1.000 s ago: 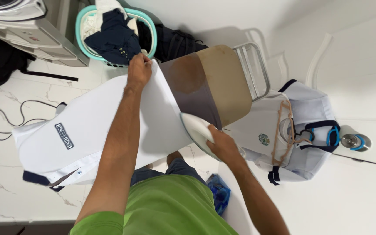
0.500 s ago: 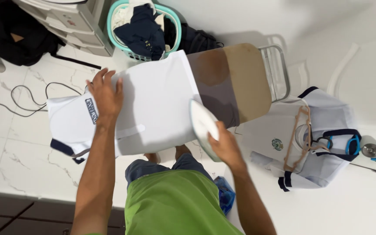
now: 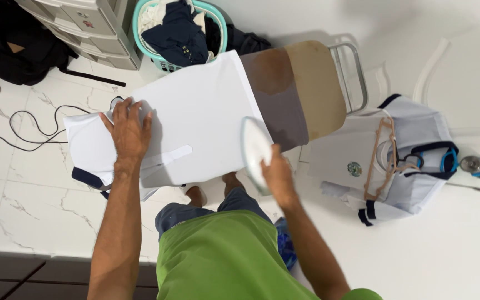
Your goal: Ironing a white polo shirt on an ironing board and putting it on a hanger.
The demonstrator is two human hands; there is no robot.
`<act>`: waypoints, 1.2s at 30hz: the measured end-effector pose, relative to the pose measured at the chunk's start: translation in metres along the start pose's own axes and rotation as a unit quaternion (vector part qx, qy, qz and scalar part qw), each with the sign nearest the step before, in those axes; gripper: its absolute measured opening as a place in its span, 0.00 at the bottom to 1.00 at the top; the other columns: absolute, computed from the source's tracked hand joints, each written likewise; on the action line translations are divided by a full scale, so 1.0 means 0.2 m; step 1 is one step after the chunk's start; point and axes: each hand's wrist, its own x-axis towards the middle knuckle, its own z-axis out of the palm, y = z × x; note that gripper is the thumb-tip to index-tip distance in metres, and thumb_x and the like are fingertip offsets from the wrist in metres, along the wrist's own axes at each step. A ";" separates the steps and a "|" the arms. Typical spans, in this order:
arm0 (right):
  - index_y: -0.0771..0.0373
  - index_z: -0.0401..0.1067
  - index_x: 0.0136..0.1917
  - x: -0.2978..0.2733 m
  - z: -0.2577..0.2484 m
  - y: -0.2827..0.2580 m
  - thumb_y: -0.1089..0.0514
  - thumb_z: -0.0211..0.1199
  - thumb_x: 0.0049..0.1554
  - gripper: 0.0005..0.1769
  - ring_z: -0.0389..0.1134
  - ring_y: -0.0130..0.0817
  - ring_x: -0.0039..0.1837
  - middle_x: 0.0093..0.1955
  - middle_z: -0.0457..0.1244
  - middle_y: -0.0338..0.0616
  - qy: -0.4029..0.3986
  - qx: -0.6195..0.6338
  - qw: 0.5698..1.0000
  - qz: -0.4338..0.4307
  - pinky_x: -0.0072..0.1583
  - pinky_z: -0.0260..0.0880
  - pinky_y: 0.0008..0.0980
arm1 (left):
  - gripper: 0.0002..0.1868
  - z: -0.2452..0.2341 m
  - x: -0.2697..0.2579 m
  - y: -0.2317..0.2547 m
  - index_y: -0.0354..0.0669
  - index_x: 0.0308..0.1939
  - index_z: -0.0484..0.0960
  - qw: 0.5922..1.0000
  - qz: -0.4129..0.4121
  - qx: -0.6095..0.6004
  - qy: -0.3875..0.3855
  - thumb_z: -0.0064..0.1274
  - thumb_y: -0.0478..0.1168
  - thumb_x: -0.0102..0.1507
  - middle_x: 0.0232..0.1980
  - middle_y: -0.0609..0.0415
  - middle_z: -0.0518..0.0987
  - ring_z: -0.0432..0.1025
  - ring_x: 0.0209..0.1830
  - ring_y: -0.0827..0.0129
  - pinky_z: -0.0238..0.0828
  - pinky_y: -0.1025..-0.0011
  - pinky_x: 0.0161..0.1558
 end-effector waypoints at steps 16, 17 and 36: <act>0.69 0.65 0.61 0.11 -0.35 0.51 0.57 0.59 0.61 0.18 0.75 0.55 0.51 0.50 0.70 0.64 0.190 0.071 0.979 -0.024 0.55 0.73 0.46 | 0.05 0.39 -0.79 0.76 0.39 0.43 0.81 0.972 0.054 -0.228 -0.035 0.55 0.38 0.69 0.43 0.48 0.82 0.77 0.40 0.60 0.78 0.65 0.41; 0.69 0.65 0.61 0.10 -0.38 0.51 0.57 0.59 0.61 0.18 0.75 0.52 0.50 0.49 0.70 0.62 0.182 0.086 0.980 -0.013 0.54 0.73 0.45 | 0.07 0.46 -0.84 0.81 0.38 0.44 0.83 0.962 0.040 -0.261 -0.069 0.54 0.39 0.68 0.43 0.48 0.83 0.78 0.36 0.63 0.78 0.67 0.38; 0.68 0.68 0.58 0.29 -0.62 1.07 0.57 0.63 0.58 0.18 0.74 0.44 0.49 0.48 0.70 0.56 0.093 0.130 0.968 -0.195 0.53 0.72 0.40 | 0.20 1.31 -0.90 1.22 0.40 0.65 0.70 0.542 -0.426 -0.722 -0.054 0.43 0.46 0.72 0.63 0.49 0.76 0.75 0.56 0.58 0.77 0.60 0.55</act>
